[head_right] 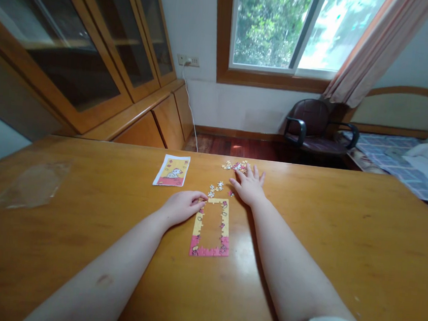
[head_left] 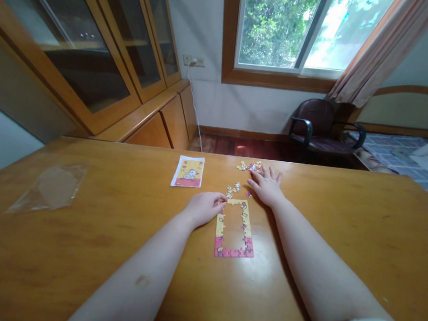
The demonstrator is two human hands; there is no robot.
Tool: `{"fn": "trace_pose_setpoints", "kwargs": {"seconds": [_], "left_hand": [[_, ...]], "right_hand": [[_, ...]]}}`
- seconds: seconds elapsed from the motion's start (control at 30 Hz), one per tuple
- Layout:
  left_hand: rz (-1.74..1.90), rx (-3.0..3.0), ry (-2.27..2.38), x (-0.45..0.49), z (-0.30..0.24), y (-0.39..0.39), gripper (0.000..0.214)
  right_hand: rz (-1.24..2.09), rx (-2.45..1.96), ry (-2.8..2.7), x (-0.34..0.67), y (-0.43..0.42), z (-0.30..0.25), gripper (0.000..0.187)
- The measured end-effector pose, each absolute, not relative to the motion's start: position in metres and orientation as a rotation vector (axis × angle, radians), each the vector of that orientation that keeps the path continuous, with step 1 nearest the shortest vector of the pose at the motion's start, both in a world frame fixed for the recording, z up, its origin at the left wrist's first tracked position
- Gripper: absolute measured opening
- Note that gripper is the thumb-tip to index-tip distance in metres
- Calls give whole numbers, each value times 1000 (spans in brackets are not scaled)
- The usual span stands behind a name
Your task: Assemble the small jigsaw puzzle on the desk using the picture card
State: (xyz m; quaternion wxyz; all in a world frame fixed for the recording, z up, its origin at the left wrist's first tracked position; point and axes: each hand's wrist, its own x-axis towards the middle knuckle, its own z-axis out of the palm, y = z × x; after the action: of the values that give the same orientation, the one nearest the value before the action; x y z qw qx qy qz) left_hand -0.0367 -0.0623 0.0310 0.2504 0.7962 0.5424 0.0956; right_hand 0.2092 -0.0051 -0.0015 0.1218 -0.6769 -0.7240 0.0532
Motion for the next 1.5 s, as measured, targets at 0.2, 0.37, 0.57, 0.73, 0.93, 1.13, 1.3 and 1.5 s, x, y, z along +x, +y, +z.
{"fn": "trace_pose_setpoints", "kwargs": {"seconds": [0.2, 0.37, 0.57, 0.73, 0.93, 1.13, 1.3, 1.5], "left_hand": [[252, 2168, 1476, -37, 33, -63, 30], [252, 2159, 1482, -37, 32, -63, 30], [252, 2161, 1482, -36, 34, -63, 30], [241, 2150, 1483, -35, 35, -63, 30], [263, 2155, 1486, -36, 33, -63, 30], [261, 2164, 1473, -36, 32, -62, 29], [260, 2166, 1484, -36, 31, -62, 29], [251, 2163, 1477, -35, 32, -62, 29]], "right_hand": [[170, -1944, -2049, 213, -1, -7, 47], [165, -1895, -1949, 216, -1, -5, 42], [149, -1981, -2015, 217, 2, -7, 50], [117, -2012, -2004, 213, 7, -10, 62], [101, -1872, -2208, 208, 6, -4, 51], [144, -1672, -2181, 212, -2, 2, 38], [160, -1712, -2058, 217, 3, -1, 39], [209, -1673, -2179, 213, 5, 1, 40]]}}
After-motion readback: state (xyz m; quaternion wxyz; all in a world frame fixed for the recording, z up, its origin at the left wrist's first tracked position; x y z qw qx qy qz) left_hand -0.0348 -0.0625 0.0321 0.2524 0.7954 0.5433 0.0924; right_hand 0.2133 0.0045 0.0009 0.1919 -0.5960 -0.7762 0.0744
